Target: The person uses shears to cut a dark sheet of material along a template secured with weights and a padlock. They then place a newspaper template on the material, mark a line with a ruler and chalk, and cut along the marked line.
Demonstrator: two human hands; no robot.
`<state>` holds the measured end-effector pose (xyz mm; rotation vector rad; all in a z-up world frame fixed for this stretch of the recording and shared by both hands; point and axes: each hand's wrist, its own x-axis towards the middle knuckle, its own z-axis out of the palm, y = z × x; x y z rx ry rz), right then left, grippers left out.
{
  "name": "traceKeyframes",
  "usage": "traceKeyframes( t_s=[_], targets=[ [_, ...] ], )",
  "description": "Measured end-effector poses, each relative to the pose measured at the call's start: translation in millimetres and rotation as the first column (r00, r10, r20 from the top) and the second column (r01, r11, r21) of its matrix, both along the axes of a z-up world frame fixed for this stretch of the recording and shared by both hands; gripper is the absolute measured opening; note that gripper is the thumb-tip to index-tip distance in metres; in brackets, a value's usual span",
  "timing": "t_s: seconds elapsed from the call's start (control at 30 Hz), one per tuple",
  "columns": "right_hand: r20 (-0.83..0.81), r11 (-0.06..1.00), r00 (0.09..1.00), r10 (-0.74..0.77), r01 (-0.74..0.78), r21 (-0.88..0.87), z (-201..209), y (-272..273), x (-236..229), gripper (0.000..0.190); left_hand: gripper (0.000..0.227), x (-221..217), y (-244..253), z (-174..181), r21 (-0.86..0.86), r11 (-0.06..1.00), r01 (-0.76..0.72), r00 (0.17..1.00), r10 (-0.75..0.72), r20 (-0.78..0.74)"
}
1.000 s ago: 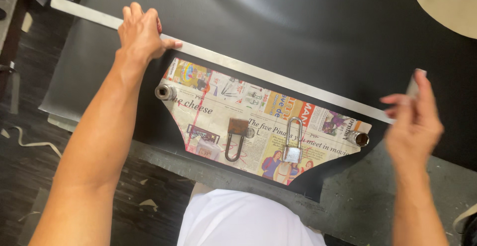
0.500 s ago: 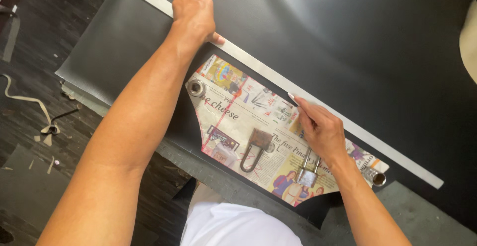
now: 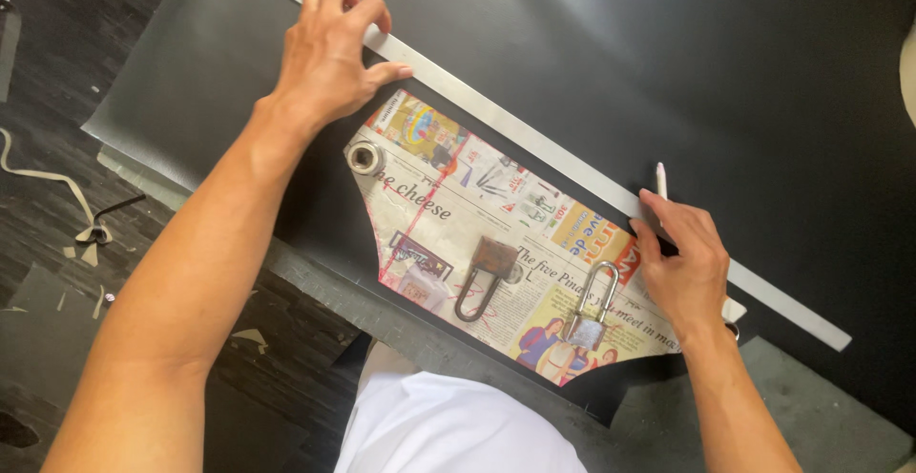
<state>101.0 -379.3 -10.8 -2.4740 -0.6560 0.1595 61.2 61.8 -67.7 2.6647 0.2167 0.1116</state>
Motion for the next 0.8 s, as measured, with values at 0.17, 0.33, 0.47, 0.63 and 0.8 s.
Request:
traceKeyframes(
  t_s=[0.17, 0.33, 0.47, 0.63, 0.8],
  targets=[
    [0.055, 1.000, 0.998, -0.031, 0.031, -0.005, -6, 0, -2, 0.032, 0.043, -7, 4, 7, 0.021, 0.999, 0.026, 0.999, -0.027, 0.036],
    [0.046, 0.998, 0.998, -0.048, 0.049, -0.026, -7, -3, -4, 0.031, 0.037, -9, -1, 0, 0.018, 1.000, -0.004, 0.999, 0.003, 0.052],
    [0.058, 0.998, 0.997, -0.057, 0.058, -0.019, -10, -5, -6, 0.030, 0.036, -10, 0, -2, 0.004, 1.000, -0.018, 0.999, 0.018, 0.052],
    [0.089, 0.997, 0.993, -0.077, 0.077, 0.010, -12, -4, -6, 0.030, 0.036, -9, 1, -1, -0.016, 0.999, -0.029, 0.999, 0.029, 0.035],
    [0.120, 0.993, 0.986, -0.118, 0.115, 0.034, -16, -2, -11, 0.028, 0.039, -4, 1, 3, 0.010, 1.000, -0.016, 1.000, 0.015, 0.017]
  ],
)
